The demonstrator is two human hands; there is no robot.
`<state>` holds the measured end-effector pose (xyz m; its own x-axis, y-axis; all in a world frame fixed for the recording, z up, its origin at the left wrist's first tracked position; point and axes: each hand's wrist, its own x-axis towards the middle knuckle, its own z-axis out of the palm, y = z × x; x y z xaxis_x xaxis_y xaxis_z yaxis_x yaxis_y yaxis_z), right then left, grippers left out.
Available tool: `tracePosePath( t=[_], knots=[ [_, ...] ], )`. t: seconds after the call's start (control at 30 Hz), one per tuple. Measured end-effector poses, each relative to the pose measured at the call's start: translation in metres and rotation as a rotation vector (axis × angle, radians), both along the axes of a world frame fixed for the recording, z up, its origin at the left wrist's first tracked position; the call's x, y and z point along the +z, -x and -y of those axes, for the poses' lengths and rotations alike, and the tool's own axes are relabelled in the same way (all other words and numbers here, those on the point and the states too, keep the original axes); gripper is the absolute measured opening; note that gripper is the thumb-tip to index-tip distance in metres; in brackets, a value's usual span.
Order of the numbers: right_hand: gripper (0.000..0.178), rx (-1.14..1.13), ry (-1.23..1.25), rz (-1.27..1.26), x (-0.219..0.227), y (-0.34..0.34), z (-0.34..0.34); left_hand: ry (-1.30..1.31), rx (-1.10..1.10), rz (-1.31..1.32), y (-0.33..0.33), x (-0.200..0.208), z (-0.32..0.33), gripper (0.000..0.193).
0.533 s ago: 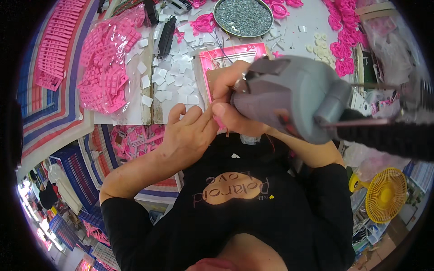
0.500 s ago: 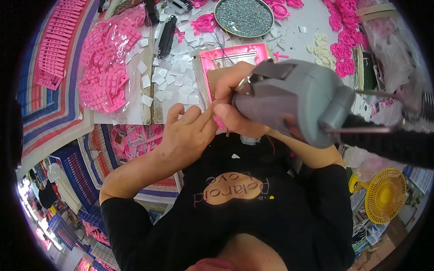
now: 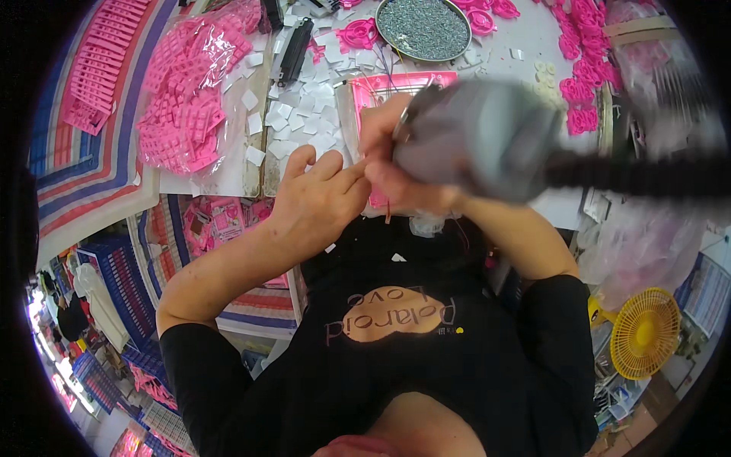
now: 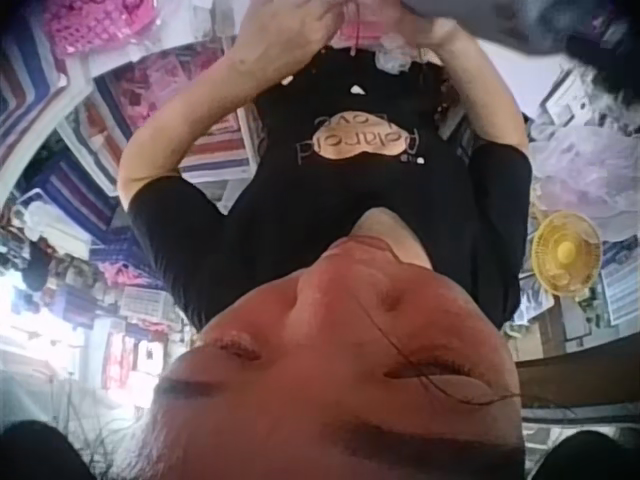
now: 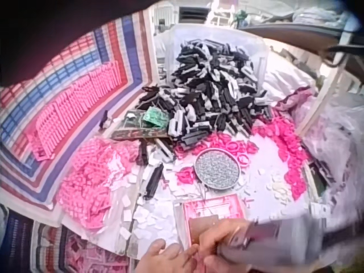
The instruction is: Assemble a pink electronic toy piggy bank by installing a circuit board and components into the shell.
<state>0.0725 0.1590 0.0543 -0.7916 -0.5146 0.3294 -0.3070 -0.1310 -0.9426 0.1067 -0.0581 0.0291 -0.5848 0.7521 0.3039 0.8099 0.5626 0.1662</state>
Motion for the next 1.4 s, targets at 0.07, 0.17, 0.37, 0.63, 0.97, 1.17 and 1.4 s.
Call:
tracePosePath(
  t=[0.07,0.17,0.37,0.63,0.97,1.17,1.4],
  knots=[
    [0.027,-0.032,0.114,0.096,0.005,0.001,0.000,-0.049,-0.026,0.026,-0.001,0.004,0.002,0.013],
    [0.030,-0.042,0.315,0.071,0.012,0.003,-0.004,-0.287,0.024,0.059,-0.010,0.022,0.014,0.012],
    [0.031,-0.026,0.442,0.192,0.052,-0.009,0.006,-0.531,0.178,0.286,-0.033,0.021,0.004,0.018],
    [0.032,-0.065,0.423,0.196,0.061,-0.010,0.018,-0.593,0.271,0.362,-0.013,0.011,-0.023,0.017],
    [0.027,0.058,0.436,0.150,0.047,0.000,0.009,-0.606,0.277,0.279,-0.004,0.004,-0.022,0.016],
    [0.031,-0.077,0.354,0.159,0.053,0.000,0.023,-0.509,0.299,0.230,0.004,0.003,-0.021,0.019],
    [0.019,-0.137,0.307,0.156,0.002,0.040,0.021,-0.220,0.381,0.236,-0.010,-0.007,-0.021,0.038]
  ],
)
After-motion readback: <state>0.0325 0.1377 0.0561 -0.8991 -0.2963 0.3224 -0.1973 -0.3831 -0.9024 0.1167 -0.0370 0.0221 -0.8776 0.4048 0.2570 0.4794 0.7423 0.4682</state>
